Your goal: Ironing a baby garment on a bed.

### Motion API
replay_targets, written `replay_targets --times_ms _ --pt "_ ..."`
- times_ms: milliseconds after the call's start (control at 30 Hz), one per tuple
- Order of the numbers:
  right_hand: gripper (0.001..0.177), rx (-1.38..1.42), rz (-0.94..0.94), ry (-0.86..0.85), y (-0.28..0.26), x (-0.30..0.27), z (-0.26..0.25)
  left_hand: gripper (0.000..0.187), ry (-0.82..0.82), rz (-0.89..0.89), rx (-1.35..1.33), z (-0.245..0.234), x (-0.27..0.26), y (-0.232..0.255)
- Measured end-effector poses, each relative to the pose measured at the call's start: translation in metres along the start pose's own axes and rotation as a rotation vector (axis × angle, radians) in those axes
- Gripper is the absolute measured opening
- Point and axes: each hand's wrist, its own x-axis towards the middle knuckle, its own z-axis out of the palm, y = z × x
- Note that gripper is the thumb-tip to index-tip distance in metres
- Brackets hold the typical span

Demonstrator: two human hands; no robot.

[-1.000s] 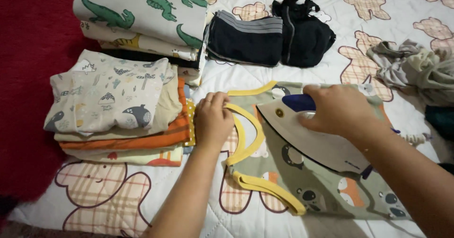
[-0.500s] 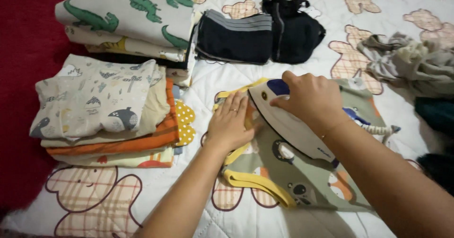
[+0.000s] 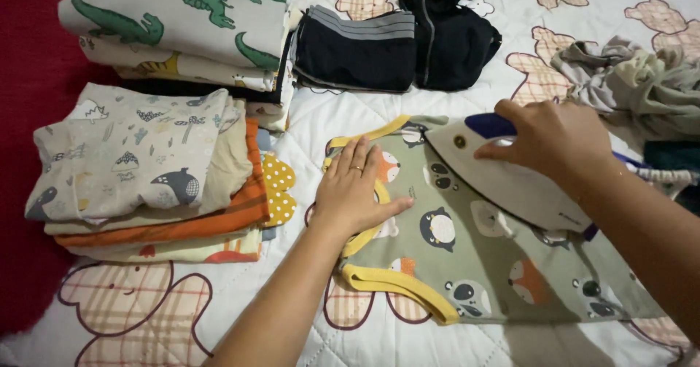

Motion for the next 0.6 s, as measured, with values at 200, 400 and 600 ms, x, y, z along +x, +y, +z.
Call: replay_targets --times_ms 200,400,600 --pt "0.073 0.008 0.135 -0.036 0.006 0.022 -0.009 0.118 0.009 -0.002 -0.002 0.0 0.0 -0.001" --pt "0.076 0.096 0.118 -0.194 0.013 -0.011 -0.007 0.111 0.034 0.017 -0.029 0.001 0.0 -0.003" --pt "0.071 -0.006 0.155 -0.436 0.016 -0.11 -0.021 0.102 0.084 0.042 -0.015 0.005 0.0 -0.004"
